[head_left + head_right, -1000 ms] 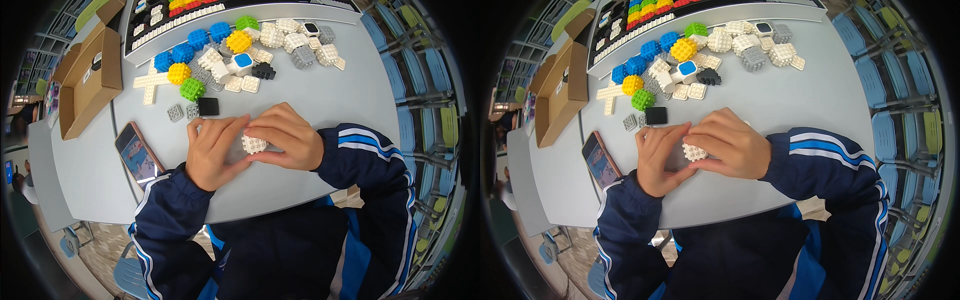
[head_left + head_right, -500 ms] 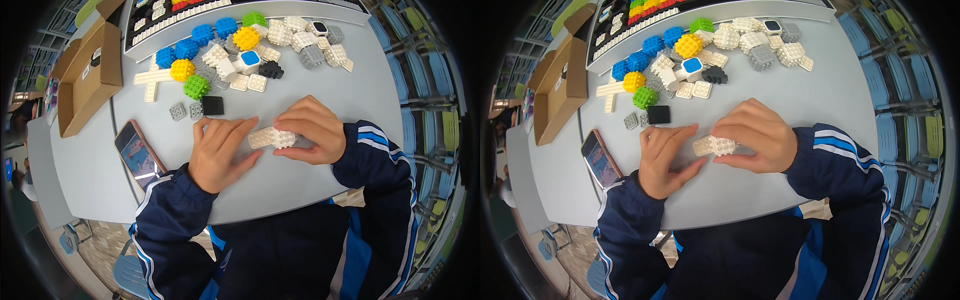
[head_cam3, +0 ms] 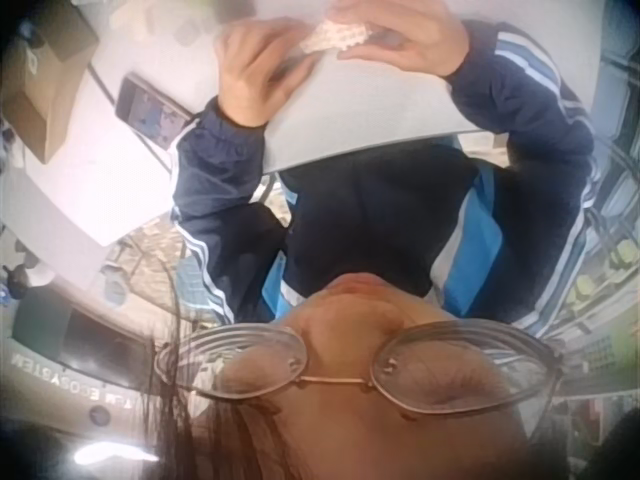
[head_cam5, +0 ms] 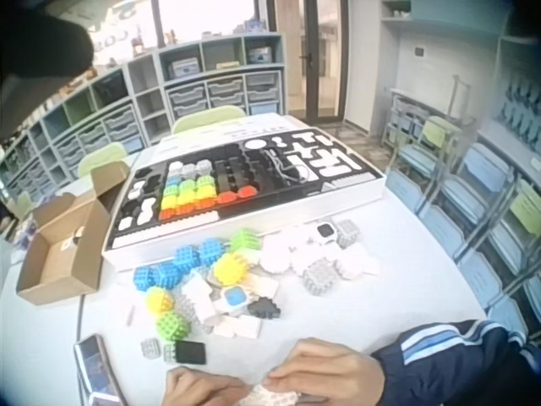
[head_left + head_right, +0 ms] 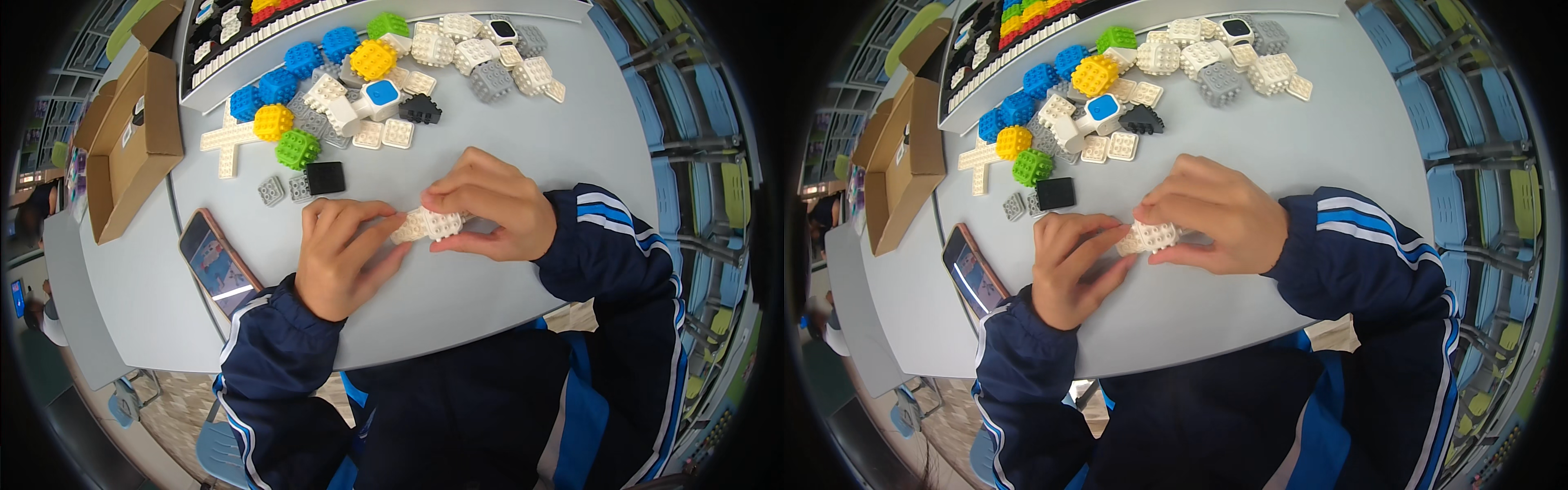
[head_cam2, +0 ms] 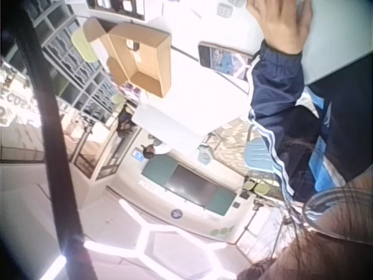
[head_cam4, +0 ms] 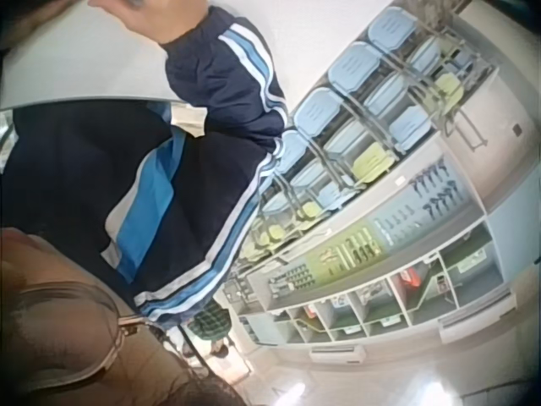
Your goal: The person assembles small white and gray interlocking building blocks on a table. They connect several pieces into a linear structure, then disassemble and reassemble them into different configurations.
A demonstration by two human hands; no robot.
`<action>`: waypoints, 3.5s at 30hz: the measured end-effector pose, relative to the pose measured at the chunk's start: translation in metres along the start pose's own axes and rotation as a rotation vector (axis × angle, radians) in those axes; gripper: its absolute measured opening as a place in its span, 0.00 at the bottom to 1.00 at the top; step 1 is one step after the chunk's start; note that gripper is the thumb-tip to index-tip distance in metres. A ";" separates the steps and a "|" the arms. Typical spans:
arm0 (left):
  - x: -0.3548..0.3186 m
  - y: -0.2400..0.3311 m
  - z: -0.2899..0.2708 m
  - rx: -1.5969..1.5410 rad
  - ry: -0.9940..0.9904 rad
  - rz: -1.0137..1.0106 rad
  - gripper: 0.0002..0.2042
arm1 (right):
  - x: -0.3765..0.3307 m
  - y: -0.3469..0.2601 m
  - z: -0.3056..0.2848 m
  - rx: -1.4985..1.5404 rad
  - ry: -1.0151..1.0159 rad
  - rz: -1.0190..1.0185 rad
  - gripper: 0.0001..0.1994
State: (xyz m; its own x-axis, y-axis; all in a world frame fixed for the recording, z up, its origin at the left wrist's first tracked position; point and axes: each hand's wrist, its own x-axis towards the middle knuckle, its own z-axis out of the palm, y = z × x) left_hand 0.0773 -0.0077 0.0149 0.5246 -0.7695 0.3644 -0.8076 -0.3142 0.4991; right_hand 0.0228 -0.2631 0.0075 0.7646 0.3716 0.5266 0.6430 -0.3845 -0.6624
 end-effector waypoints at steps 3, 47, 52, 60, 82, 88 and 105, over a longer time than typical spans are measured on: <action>-0.001 -0.002 0.001 -0.048 0.024 0.000 0.19 | 0.002 -0.001 -0.001 0.015 0.000 0.031 0.24; 0.002 0.008 0.002 -0.169 0.020 -0.312 0.15 | -0.010 -0.008 0.002 -0.237 -0.005 -0.130 0.26; 0.002 0.007 0.002 -0.203 0.011 -0.346 0.15 | -0.009 -0.011 0.000 -0.153 0.015 -0.086 0.27; 0.004 0.007 0.001 -0.224 -0.004 -0.363 0.15 | -0.006 -0.009 0.003 -0.292 0.057 -0.145 0.27; 0.003 0.006 0.003 -0.182 -0.001 -0.327 0.15 | -0.004 -0.007 0.002 -0.130 0.044 0.043 0.26; 0.004 0.006 0.002 -0.136 -0.009 -0.293 0.16 | -0.004 -0.006 -0.001 -0.085 -0.005 0.067 0.29; -0.001 0.004 0.003 -0.095 -0.010 -0.226 0.19 | 0.001 0.051 -0.076 -0.771 0.251 0.077 0.25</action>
State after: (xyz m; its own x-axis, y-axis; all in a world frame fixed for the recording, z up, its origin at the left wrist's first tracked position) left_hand 0.0726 -0.0103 0.0139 0.6856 -0.6915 0.2275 -0.6411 -0.4255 0.6387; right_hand 0.0600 -0.3465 0.0152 0.7360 0.1551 0.6590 0.3674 -0.9091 -0.1964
